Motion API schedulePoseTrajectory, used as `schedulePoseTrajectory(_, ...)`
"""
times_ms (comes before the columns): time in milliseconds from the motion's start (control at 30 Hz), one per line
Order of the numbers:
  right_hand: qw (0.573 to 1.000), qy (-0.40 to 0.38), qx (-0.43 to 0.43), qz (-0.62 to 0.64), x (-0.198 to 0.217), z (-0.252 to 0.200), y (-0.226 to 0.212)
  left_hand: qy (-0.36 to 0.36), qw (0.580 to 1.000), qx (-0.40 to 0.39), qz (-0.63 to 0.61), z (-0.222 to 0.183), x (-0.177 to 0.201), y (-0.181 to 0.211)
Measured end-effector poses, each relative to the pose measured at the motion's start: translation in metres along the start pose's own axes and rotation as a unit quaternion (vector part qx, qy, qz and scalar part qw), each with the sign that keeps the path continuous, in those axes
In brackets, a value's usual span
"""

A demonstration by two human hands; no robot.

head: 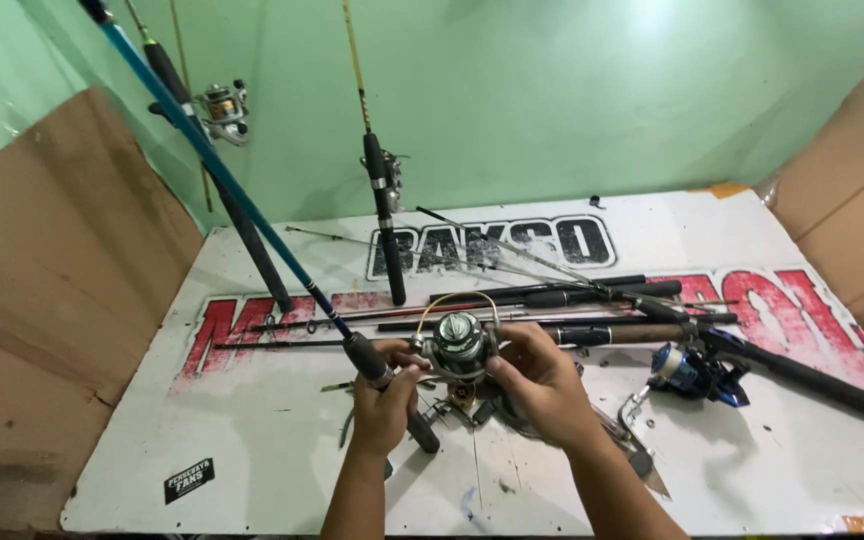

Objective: The person disassembles and inspects parts of a spinning fishing reel on a workspace with multiple fishing rods.

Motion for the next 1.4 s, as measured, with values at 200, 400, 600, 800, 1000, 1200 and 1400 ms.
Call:
schedulePoseTrajectory(200, 0.978, 0.144, 0.069, -0.135, -0.021, -0.017, -0.011, 0.068, 0.995, -0.022, 0.075, -0.007, -0.017, 0.007)
schedulePoseTrajectory(400, 0.918, 0.034, 0.259, -0.3, -0.028, -0.068, 0.018, 0.069, 0.996, -0.024, 0.045, 0.006, -0.015, 0.003)
schedulePoseTrajectory(600, 0.962, 0.153, 0.154, -0.165, -0.017, -0.01, -0.039, 0.029, 0.997, -0.043, 0.059, 0.003, -0.02, 0.005)
schedulePoseTrajectory(800, 0.986, 0.071, 0.133, -0.067, -0.031, -0.007, -0.016, 0.027, 0.997, -0.007, 0.066, -0.007, -0.031, 0.011)
schedulePoseTrajectory(1000, 0.981, 0.144, 0.115, -0.055, -0.009, -0.016, 0.008, 0.017, 0.998, -0.024, 0.053, -0.008, -0.031, 0.007)
schedulePoseTrajectory(1200, 0.941, 0.21, 0.171, -0.202, -0.012, -0.029, -0.001, 0.029, 0.992, -0.039, 0.113, -0.01, -0.042, 0.014)
schedulePoseTrajectory(1400, 0.936, 0.099, 0.163, -0.297, 0.028, -0.072, 0.119, 0.012, 0.998, 0.003, 0.066, -0.006, -0.034, -0.002)
Point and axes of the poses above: each hand's wrist, its own z-axis towards the middle knuckle, its own x-axis out of the back of the hand, y = z × x, the point moved 5 cm from there along z, towards the middle knuckle, and after that the axes turned 6 degrees about y, right-handed, at the moved point
